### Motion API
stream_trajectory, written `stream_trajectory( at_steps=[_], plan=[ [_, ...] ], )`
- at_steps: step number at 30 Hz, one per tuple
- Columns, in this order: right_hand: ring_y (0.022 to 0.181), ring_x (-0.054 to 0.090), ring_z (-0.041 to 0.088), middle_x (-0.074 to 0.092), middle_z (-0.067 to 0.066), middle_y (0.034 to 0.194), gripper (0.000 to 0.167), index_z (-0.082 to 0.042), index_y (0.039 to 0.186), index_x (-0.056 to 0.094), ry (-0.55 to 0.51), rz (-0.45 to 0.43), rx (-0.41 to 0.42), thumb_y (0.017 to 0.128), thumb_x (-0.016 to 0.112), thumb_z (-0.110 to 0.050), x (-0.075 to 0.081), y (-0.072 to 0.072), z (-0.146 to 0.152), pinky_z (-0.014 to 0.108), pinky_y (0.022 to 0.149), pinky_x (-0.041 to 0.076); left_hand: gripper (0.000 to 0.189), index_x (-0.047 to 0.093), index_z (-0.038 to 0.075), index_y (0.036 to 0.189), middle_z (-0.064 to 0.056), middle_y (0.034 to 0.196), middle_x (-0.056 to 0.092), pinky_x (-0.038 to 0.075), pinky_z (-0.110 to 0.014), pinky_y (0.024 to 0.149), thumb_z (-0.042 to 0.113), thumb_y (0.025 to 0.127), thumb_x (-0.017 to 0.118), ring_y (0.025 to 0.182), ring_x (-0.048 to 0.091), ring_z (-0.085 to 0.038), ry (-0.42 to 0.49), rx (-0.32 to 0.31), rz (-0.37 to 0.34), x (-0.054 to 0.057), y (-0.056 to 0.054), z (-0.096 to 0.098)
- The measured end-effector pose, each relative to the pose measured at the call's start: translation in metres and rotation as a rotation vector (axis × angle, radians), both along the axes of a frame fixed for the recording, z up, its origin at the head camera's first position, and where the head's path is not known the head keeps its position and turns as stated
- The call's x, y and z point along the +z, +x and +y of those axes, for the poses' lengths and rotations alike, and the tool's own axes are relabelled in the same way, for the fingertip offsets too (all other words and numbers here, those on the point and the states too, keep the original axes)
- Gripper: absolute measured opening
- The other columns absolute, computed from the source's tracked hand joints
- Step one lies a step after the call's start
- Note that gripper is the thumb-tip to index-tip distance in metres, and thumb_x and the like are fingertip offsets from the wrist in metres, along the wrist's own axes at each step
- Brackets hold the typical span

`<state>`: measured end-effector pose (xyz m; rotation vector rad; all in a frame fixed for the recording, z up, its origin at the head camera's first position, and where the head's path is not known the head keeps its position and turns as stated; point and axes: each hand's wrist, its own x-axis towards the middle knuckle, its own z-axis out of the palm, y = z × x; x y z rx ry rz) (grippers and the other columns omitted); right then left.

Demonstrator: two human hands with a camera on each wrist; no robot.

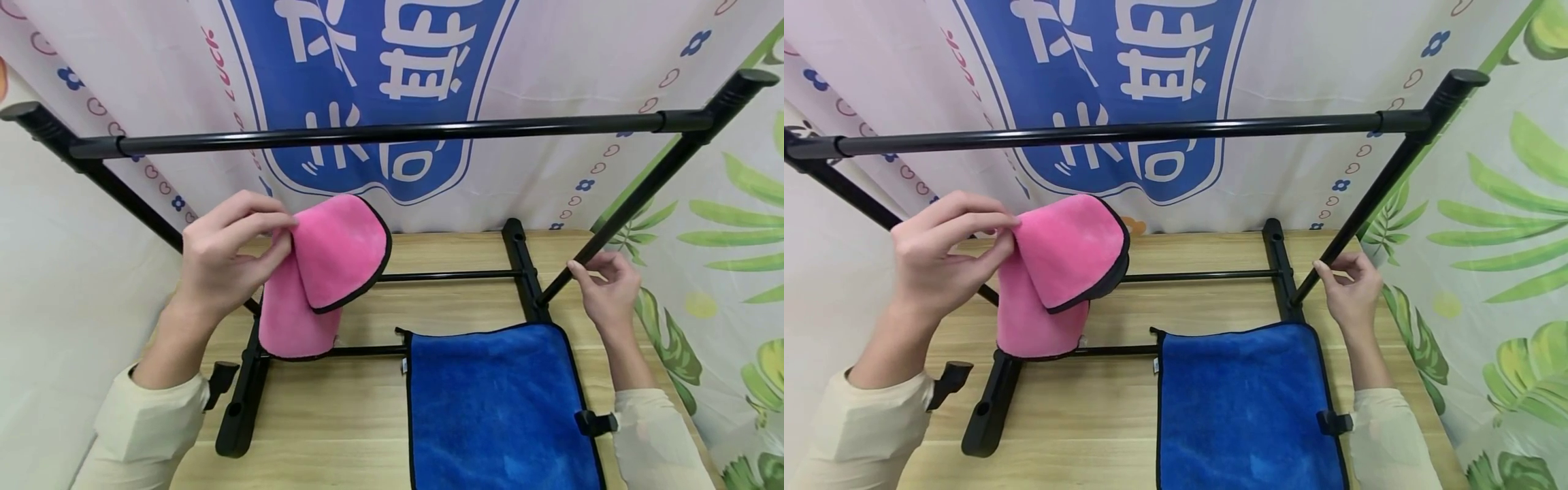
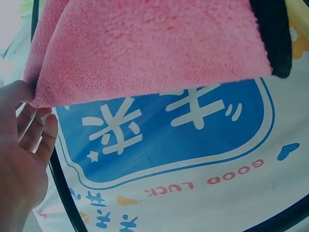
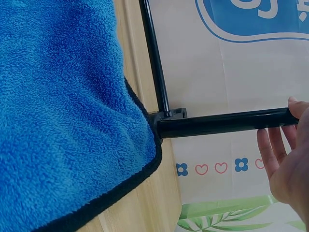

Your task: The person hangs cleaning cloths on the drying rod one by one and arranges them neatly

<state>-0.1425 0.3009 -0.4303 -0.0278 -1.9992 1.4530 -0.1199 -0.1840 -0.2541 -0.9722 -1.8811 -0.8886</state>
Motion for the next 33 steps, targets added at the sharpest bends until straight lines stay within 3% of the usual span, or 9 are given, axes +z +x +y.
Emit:
stream_trajectory(
  at_steps=[10, 25, 33],
  plan=[
    [0.072, 0.065, -0.005, 0.062, -0.015, 0.078, 0.022, 0.019, 0.092, 0.06, -0.01, -0.007, 0.0, 0.084, 0.078, 0.01, -0.001, 0.0, 0.0, 0.009, 0.062, 0.054, 0.013, 0.075, -0.007, 0.081, -0.021, 0.079, 0.067, 0.045, -0.011, 0.08, -0.019, 0.076, 0.072, 0.07, 0.055, -0.025, 0.1, 0.055, 0.045, 0.01, 0.0, 0.0],
    [0.07, 0.065, -0.004, 0.064, -0.015, 0.079, 0.022, 0.021, 0.093, 0.059, -0.034, -0.004, 0.01, 0.085, 0.077, 0.011, -0.001, -0.001, -0.001, 0.01, 0.063, 0.055, 0.013, 0.075, -0.008, 0.078, -0.023, 0.079, 0.069, 0.046, -0.016, 0.077, -0.02, 0.075, 0.072, 0.067, 0.056, -0.039, 0.217, 0.122, 0.112, 0.026, 0.0, -0.001],
    [0.07, 0.065, -0.003, 0.064, -0.014, 0.079, 0.022, 0.021, 0.094, 0.059, -0.036, -0.005, 0.014, 0.085, 0.076, 0.011, 0.0, 0.0, -0.002, 0.01, 0.062, 0.055, 0.006, 0.077, -0.006, 0.077, -0.02, 0.079, 0.072, 0.046, -0.018, 0.075, -0.009, 0.08, 0.073, 0.066, 0.055, -0.038, 0.303, 0.174, 0.151, 0.03, -0.005, -0.007]
  ],
)
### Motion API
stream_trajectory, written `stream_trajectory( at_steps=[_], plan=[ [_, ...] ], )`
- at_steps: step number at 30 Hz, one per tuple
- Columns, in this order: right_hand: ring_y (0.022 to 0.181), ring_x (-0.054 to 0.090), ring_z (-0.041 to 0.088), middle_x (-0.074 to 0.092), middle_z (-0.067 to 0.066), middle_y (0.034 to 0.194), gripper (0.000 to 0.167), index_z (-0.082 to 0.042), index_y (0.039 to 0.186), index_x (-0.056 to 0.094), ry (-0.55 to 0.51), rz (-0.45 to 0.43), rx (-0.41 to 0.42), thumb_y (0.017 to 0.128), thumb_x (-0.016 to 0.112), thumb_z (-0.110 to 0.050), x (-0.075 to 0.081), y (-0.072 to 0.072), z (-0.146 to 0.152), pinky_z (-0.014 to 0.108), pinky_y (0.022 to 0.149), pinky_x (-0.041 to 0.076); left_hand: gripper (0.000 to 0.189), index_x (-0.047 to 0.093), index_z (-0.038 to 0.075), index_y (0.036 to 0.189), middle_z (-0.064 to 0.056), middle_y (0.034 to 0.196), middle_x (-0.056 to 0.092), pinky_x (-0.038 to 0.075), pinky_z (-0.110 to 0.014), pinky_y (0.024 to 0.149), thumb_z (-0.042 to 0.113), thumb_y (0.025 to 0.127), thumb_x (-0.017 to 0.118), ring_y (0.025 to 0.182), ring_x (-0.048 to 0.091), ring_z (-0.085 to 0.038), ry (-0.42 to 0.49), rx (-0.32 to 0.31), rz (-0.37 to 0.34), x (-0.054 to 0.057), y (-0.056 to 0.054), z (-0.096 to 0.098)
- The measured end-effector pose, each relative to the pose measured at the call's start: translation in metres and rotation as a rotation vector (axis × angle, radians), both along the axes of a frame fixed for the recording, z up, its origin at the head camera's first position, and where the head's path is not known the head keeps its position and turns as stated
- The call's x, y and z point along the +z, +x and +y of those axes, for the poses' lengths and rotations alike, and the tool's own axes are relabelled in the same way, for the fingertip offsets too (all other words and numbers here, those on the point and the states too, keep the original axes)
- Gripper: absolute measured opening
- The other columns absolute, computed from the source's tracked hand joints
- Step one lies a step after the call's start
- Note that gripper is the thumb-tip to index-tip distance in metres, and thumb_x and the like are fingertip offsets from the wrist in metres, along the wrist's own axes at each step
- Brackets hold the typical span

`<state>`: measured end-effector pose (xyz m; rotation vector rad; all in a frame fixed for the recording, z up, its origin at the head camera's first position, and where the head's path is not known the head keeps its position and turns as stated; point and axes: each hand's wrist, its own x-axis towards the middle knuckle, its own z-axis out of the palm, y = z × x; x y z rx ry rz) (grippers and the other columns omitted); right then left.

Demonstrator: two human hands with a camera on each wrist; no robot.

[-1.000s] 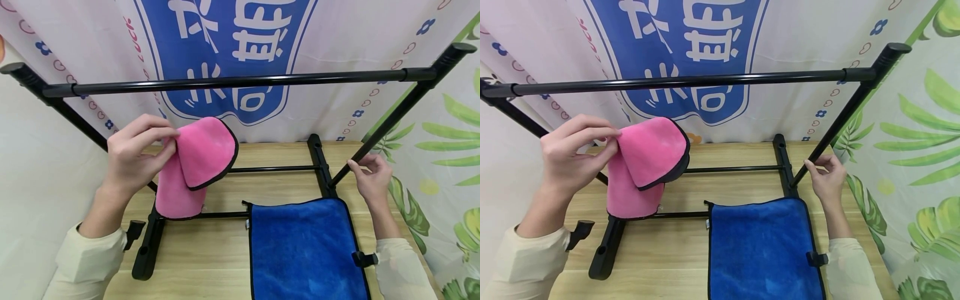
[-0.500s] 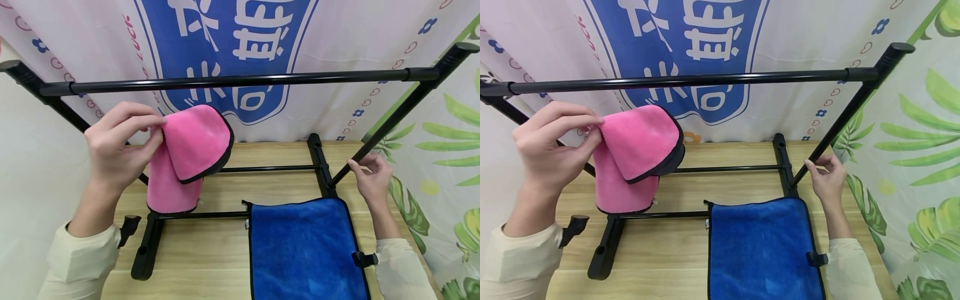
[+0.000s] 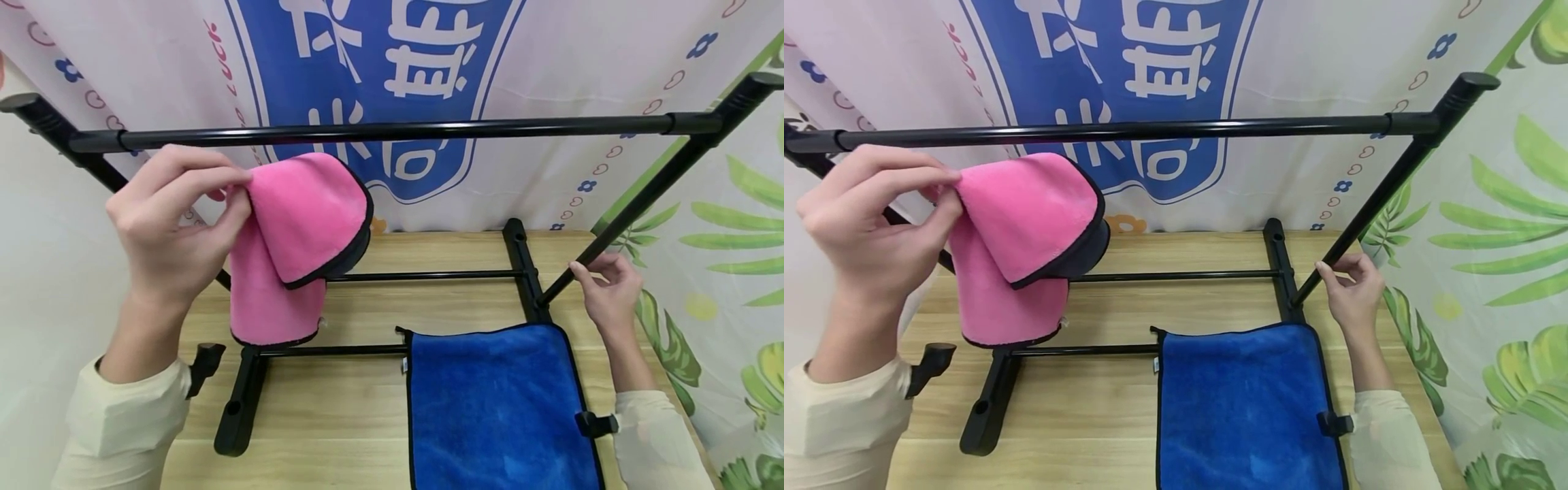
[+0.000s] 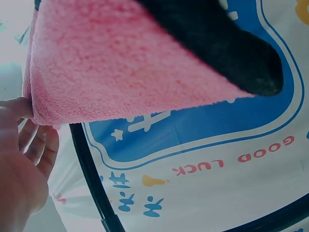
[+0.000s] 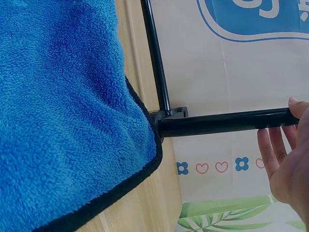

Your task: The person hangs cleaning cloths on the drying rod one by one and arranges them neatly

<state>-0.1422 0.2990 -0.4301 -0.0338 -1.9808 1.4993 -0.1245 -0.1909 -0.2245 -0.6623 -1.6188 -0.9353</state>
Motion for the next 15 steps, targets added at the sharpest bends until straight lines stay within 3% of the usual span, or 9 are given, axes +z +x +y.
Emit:
stream_trajectory(
  at_steps=[7, 15],
  plan=[
    [0.071, 0.065, -0.004, 0.063, -0.013, 0.078, 0.022, 0.021, 0.093, 0.06, 0.006, 0.004, -0.002, 0.085, 0.077, 0.011, -0.001, 0.0, 0.001, 0.009, 0.061, 0.054, 0.009, 0.078, -0.005, 0.077, -0.022, 0.079, 0.072, 0.047, -0.017, 0.074, 0.0, 0.083, 0.074, 0.067, 0.055, -0.035, 0.057, 0.088, -0.004, 0.009, -0.003, -0.003],
    [0.071, 0.065, -0.004, 0.064, -0.014, 0.08, 0.022, 0.021, 0.094, 0.06, 0.009, 0.006, -0.015, 0.085, 0.077, 0.01, 0.0, 0.001, 0.0, 0.009, 0.063, 0.054, 0.011, 0.079, -0.004, 0.078, -0.022, 0.078, 0.071, 0.046, -0.016, 0.074, 0.003, 0.085, 0.074, 0.069, 0.057, -0.021, 0.054, 0.134, -0.047, 0.013, -0.011, -0.006]
  ],
)
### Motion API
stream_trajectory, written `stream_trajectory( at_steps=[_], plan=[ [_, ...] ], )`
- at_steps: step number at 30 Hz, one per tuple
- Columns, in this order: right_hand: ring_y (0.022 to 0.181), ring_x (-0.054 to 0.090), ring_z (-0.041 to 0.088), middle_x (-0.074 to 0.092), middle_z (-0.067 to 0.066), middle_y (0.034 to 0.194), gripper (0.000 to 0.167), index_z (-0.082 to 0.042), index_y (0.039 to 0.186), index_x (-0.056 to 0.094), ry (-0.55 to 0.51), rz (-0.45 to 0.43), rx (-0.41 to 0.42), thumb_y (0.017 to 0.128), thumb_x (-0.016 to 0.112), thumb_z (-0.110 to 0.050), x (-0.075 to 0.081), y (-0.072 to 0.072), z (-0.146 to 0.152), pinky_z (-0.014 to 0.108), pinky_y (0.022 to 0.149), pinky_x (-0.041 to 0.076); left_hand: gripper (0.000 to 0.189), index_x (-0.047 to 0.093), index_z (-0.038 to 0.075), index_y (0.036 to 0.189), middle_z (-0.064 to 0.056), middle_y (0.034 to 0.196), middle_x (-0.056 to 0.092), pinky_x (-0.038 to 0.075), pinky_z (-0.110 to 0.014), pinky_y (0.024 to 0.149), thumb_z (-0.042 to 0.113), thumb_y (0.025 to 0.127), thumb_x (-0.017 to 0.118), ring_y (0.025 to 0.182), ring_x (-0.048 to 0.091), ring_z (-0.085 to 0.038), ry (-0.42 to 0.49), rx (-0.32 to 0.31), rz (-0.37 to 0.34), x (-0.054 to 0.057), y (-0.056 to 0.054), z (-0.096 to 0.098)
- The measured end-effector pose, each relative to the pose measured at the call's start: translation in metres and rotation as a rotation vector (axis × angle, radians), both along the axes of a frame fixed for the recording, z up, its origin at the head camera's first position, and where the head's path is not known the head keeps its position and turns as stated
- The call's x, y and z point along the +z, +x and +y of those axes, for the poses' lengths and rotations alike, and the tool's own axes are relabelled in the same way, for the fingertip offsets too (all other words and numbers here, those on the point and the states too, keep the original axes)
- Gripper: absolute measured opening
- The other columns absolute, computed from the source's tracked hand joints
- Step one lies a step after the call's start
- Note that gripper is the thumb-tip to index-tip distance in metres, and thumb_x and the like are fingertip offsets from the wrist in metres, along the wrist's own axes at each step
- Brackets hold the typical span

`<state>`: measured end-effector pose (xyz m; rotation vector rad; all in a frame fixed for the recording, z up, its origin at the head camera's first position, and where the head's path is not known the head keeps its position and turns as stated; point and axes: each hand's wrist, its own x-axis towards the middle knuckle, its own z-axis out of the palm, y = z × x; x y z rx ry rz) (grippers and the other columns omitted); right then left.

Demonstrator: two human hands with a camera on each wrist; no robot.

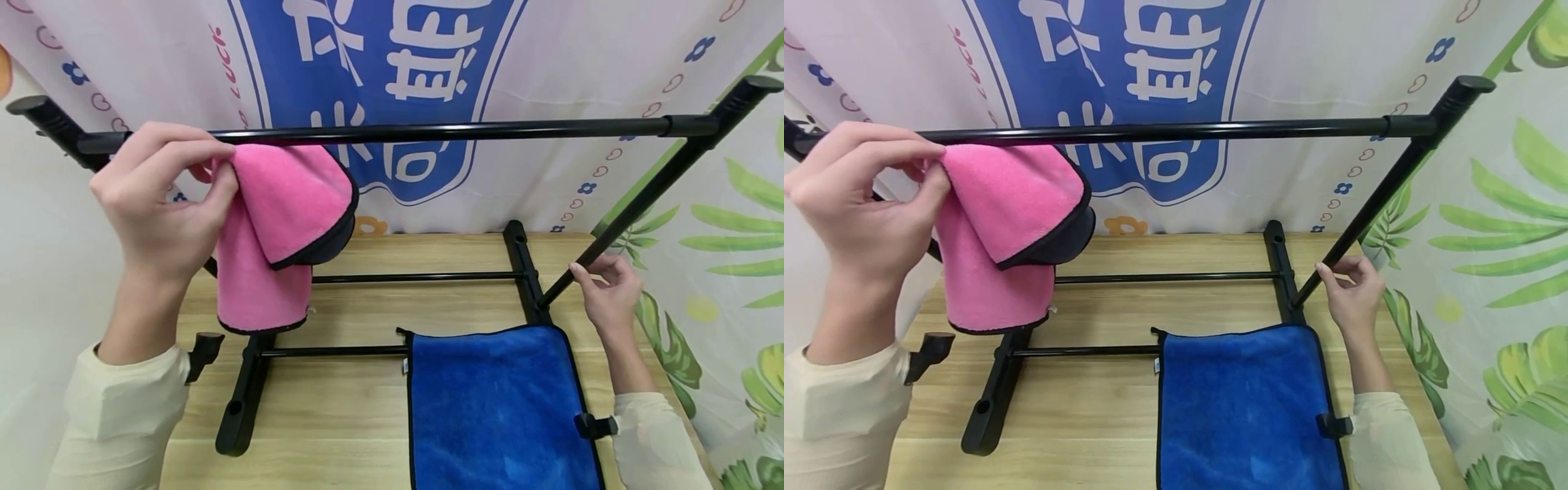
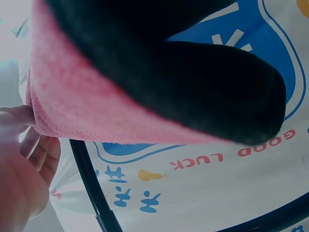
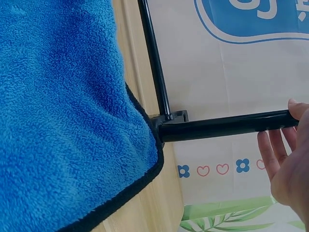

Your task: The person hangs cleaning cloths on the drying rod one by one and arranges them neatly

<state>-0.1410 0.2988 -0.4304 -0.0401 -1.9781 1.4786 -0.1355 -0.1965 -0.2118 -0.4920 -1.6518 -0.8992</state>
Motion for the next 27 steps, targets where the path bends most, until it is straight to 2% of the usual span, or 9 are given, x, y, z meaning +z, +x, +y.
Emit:
stream_trajectory(
  at_steps=[8, 15, 22, 27],
  plan=[
    [0.074, 0.065, -0.004, 0.066, -0.017, 0.083, 0.023, 0.019, 0.096, 0.063, 0.018, 0.01, -0.018, 0.084, 0.079, 0.008, 0.0, 0.001, -0.001, 0.008, 0.064, 0.054, 0.011, 0.077, -0.007, 0.079, -0.025, 0.078, 0.069, 0.046, -0.014, 0.073, -0.001, 0.084, 0.071, 0.072, 0.056, -0.01, -0.007, 0.001, -0.048, 0.001, -0.007, -0.002],
    [0.078, 0.068, -0.003, 0.069, -0.016, 0.086, 0.024, 0.02, 0.099, 0.067, -0.004, 0.04, -0.033, 0.083, 0.081, 0.009, -0.002, 0.002, -0.002, 0.009, 0.065, 0.055, 0.012, 0.078, -0.007, 0.08, -0.024, 0.078, 0.069, 0.047, -0.015, 0.073, 0.0, 0.085, 0.071, 0.074, 0.056, -0.005, -0.013, -0.014, -0.048, 0.0, -0.013, -0.006],
    [0.081, 0.068, 0.0, 0.069, -0.016, 0.089, 0.025, 0.019, 0.101, 0.068, -0.012, 0.046, -0.064, 0.084, 0.081, 0.007, -0.004, 0.001, -0.004, 0.009, 0.067, 0.054, 0.014, 0.079, -0.006, 0.08, -0.023, 0.078, 0.07, 0.047, -0.016, 0.073, 0.004, 0.086, 0.071, 0.074, 0.056, -0.006, -0.012, -0.021, -0.048, 0.0, -0.015, -0.008],
    [0.081, 0.067, 0.002, 0.07, -0.012, 0.091, 0.028, 0.02, 0.105, 0.067, -0.058, 0.072, -0.109, 0.084, 0.08, 0.008, -0.003, 0.003, -0.006, 0.009, 0.066, 0.054, 0.013, 0.079, -0.006, 0.08, -0.024, 0.078, 0.07, 0.046, -0.016, 0.073, 0.003, 0.086, 0.071, 0.074, 0.055, -0.005, -0.017, -0.018, -0.054, -0.001, -0.014, -0.009]
  ],
)
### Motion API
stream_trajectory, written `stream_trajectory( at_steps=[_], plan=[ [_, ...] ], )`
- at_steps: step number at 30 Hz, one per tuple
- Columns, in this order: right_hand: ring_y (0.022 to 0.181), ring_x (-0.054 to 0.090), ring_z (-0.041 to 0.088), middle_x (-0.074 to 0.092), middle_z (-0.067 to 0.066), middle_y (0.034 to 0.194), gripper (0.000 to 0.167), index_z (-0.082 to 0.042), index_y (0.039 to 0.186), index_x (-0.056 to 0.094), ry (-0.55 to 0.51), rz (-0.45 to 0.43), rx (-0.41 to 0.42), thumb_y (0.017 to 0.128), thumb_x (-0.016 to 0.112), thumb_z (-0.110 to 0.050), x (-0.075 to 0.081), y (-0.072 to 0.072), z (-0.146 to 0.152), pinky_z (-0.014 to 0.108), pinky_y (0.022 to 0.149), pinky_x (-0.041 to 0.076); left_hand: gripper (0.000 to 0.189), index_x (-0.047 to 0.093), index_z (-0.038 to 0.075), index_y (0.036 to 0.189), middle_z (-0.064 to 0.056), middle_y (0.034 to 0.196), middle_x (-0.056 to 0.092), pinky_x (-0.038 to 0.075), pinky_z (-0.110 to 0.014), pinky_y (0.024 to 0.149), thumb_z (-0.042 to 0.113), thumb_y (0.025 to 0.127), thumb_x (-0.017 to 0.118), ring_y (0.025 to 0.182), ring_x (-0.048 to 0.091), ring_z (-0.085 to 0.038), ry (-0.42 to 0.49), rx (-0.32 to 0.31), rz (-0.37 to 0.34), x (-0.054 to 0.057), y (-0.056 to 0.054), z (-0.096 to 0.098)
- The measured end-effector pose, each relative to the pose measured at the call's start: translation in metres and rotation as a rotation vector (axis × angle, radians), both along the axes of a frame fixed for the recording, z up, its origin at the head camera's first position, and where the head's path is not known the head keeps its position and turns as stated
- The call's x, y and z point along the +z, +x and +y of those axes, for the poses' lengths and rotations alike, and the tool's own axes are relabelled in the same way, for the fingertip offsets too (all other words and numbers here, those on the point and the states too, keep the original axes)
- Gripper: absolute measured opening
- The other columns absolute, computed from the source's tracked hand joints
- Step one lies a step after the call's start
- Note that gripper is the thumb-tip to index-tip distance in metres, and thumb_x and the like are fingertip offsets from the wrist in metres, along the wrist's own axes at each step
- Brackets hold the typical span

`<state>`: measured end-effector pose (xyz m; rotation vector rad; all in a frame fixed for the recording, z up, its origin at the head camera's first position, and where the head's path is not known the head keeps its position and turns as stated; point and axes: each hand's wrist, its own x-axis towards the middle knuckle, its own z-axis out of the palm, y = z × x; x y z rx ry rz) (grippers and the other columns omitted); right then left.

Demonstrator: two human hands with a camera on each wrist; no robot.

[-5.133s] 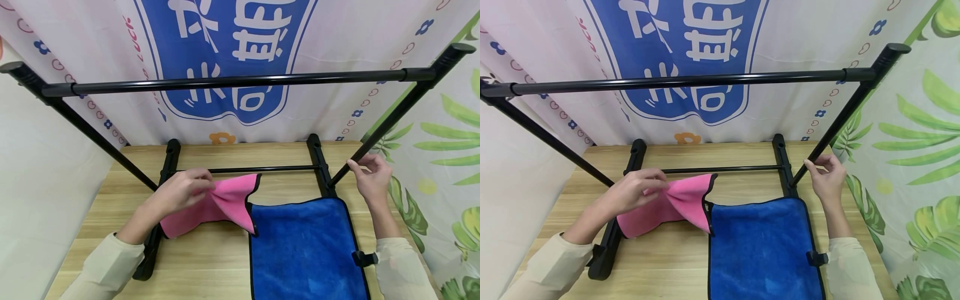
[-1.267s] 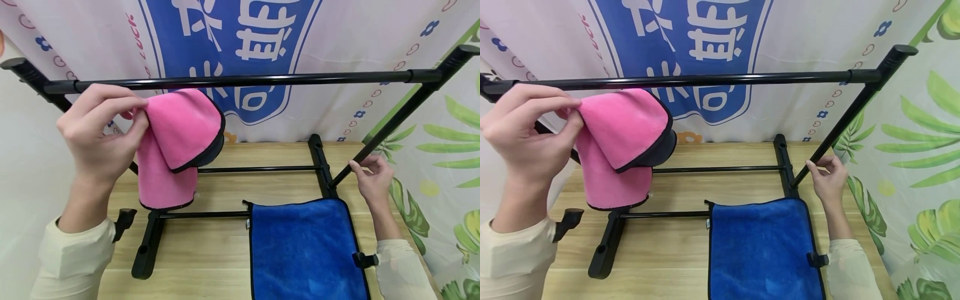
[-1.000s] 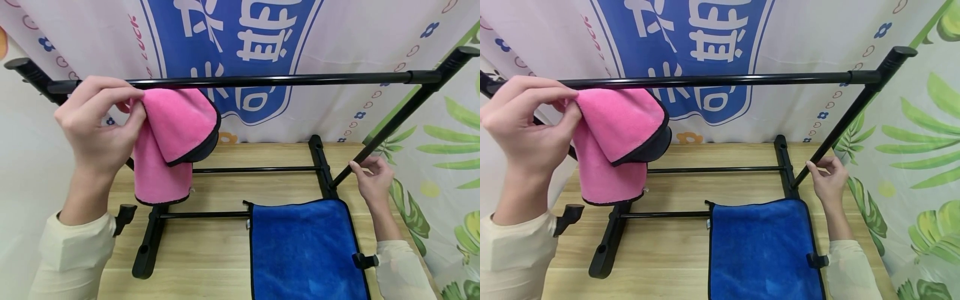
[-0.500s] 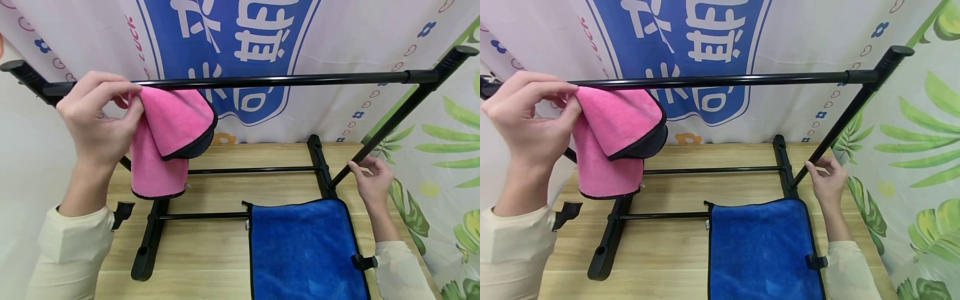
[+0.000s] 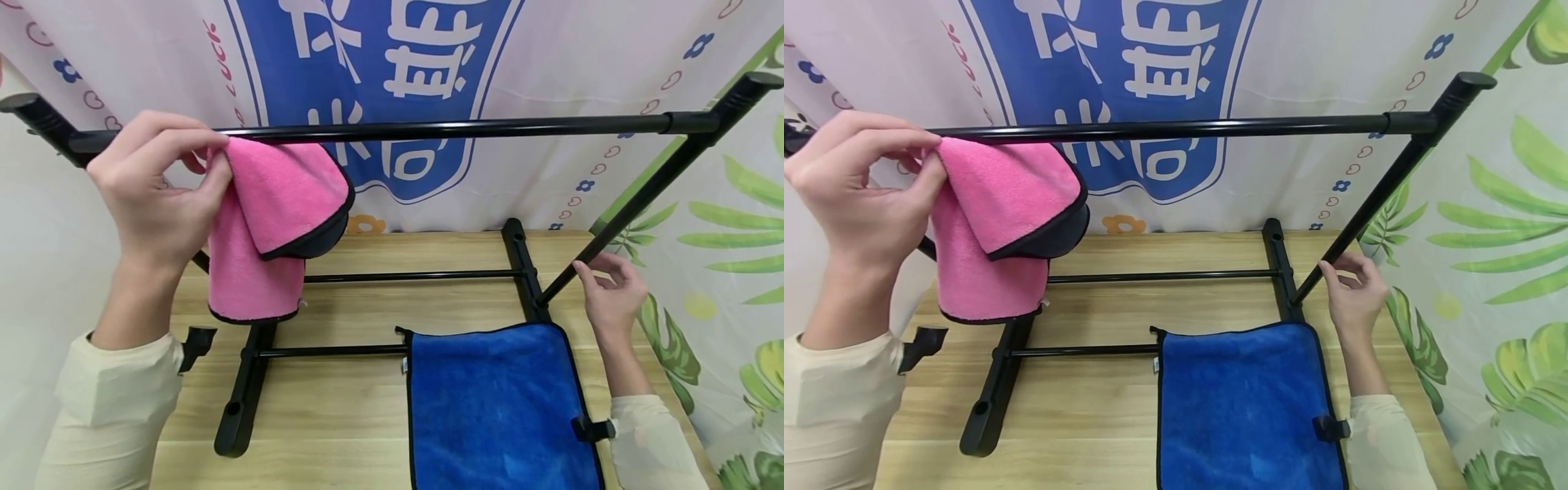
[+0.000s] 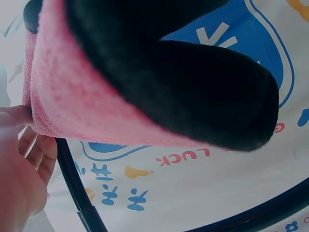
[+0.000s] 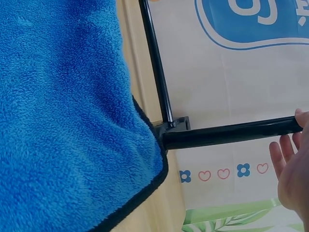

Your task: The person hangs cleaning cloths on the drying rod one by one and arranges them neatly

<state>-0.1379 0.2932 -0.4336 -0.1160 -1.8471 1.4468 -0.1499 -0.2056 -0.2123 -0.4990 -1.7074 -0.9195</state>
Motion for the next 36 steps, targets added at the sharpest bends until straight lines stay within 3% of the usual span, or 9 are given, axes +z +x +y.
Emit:
stream_trajectory(
  at_steps=[6, 13, 19, 29, 36],
  plan=[
    [0.079, 0.068, 0.002, 0.071, -0.008, 0.09, 0.028, 0.022, 0.102, 0.066, -0.01, 0.106, -0.036, 0.08, 0.079, 0.012, 0.009, 0.004, -0.005, 0.01, 0.067, 0.053, 0.014, 0.079, -0.006, 0.081, -0.023, 0.079, 0.07, 0.046, -0.015, 0.073, 0.004, 0.087, 0.071, 0.074, 0.055, -0.005, -0.01, 0.004, -0.004, 0.001, 0.001, 0.0],
    [0.077, 0.067, 0.003, 0.071, -0.007, 0.089, 0.023, 0.023, 0.095, 0.065, 0.082, 0.205, 0.038, 0.08, 0.079, 0.011, 0.027, 0.009, -0.025, 0.013, 0.068, 0.053, 0.014, 0.079, -0.006, 0.08, -0.023, 0.079, 0.07, 0.046, -0.016, 0.073, 0.005, 0.087, 0.072, 0.074, 0.056, -0.006, -0.012, -0.001, -0.001, 0.002, 0.002, -0.002],
    [0.077, 0.067, 0.004, 0.071, -0.008, 0.089, 0.02, 0.023, 0.094, 0.065, 0.12, 0.268, 0.167, 0.078, 0.076, 0.017, 0.042, 0.005, -0.048, 0.013, 0.068, 0.053, 0.013, 0.078, -0.006, 0.08, -0.023, 0.078, 0.07, 0.046, -0.016, 0.073, 0.004, 0.086, 0.072, 0.074, 0.056, -0.006, -0.011, -0.002, 0.009, 0.004, 0.003, -0.002],
    [0.077, 0.067, 0.004, 0.071, -0.007, 0.089, 0.022, 0.016, 0.098, 0.068, 0.136, 0.229, 0.424, 0.078, 0.075, 0.02, 0.065, 0.0, -0.1, 0.014, 0.069, 0.055, 0.013, 0.079, -0.006, 0.08, -0.022, 0.079, 0.071, 0.047, -0.016, 0.073, 0.004, 0.087, 0.072, 0.073, 0.057, -0.01, -0.004, 0.001, 0.018, 0.009, 0.002, -0.001],
    [0.082, 0.069, 0.005, 0.072, 0.018, 0.089, 0.023, 0.014, 0.103, 0.069, 0.157, 0.168, 0.616, 0.081, 0.075, 0.017, 0.071, -0.008, -0.139, 0.017, 0.067, 0.056, 0.014, 0.079, -0.006, 0.082, -0.022, 0.08, 0.071, 0.047, -0.016, 0.073, 0.004, 0.088, 0.072, 0.076, 0.057, -0.006, -0.019, -0.005, 0.004, 0.01, 0.001, -0.003]
  ],
)
